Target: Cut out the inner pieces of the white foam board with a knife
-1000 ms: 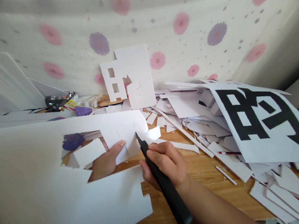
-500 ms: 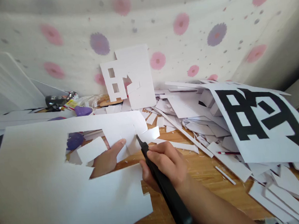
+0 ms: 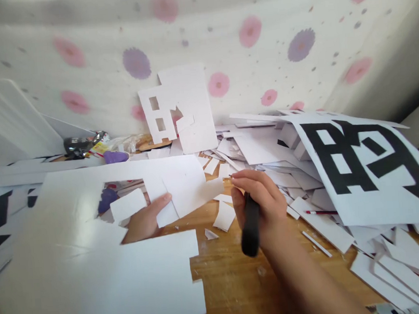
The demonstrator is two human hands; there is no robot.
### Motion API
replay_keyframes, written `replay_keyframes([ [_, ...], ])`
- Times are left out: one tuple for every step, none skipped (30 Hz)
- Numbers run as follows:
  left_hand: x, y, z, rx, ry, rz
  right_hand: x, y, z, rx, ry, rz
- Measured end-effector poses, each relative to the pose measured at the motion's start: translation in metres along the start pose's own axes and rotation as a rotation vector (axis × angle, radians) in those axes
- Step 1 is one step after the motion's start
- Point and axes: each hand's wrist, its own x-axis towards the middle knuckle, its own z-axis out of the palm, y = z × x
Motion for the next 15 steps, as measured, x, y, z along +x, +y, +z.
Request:
replay_keyframes([
  [0.001, 0.0, -0.001, 0.008, 0.009, 0.002, 0.0, 0.004, 0.001, -0.008, -0.032, -0.007],
  [0.001, 0.0, -0.001, 0.018, 0.023, 0.004, -0.001, 0.008, 0.003, -0.017, -0.071, -0.004],
  [0.001, -0.001, -0.002, 0.025, 0.038, 0.01, -0.002, 0.011, 0.004, -0.024, -0.114, 0.011],
  [0.002, -0.002, -0.003, 0.021, 0.044, 0.022, -0.003, 0.013, 0.005, -0.026, -0.162, 0.037],
  [0.002, -0.004, -0.003, 0.003, 0.037, 0.039, -0.004, 0.015, 0.006, -0.02, -0.211, 0.065],
  [0.002, -0.005, -0.003, -0.029, 0.017, 0.053, -0.005, 0.016, 0.007, -0.009, -0.256, 0.09],
  [0.003, -0.006, -0.003, -0.071, -0.005, 0.063, -0.006, 0.017, 0.008, 0.007, -0.303, 0.106],
  [0.003, -0.007, -0.003, -0.112, -0.025, 0.063, -0.007, 0.017, 0.009, 0.026, -0.348, 0.109],
  [0.004, -0.008, -0.002, -0.145, -0.035, 0.055, -0.007, 0.018, 0.01, 0.04, -0.39, 0.103],
  [0.004, -0.009, -0.002, -0.165, -0.038, 0.037, -0.008, 0.018, 0.01, 0.046, -0.427, 0.091],
  [0.004, -0.008, -0.002, -0.179, -0.039, 0.016, -0.008, 0.019, 0.011, 0.047, -0.456, 0.077],
  [0.004, -0.008, -0.001, -0.184, -0.042, -0.002, -0.009, 0.02, 0.012, 0.043, -0.48, 0.061],
  [0.003, -0.006, -0.001, -0.174, -0.044, -0.013, -0.01, 0.021, 0.013, 0.029, -0.494, 0.043],
  [0.002, -0.005, -0.001, -0.151, -0.044, -0.018, -0.012, 0.023, 0.013, 0.006, -0.498, 0.024],
  [0.001, -0.003, -0.002, -0.12, -0.037, -0.017, -0.013, 0.024, 0.013, -0.023, -0.495, 0.003],
])
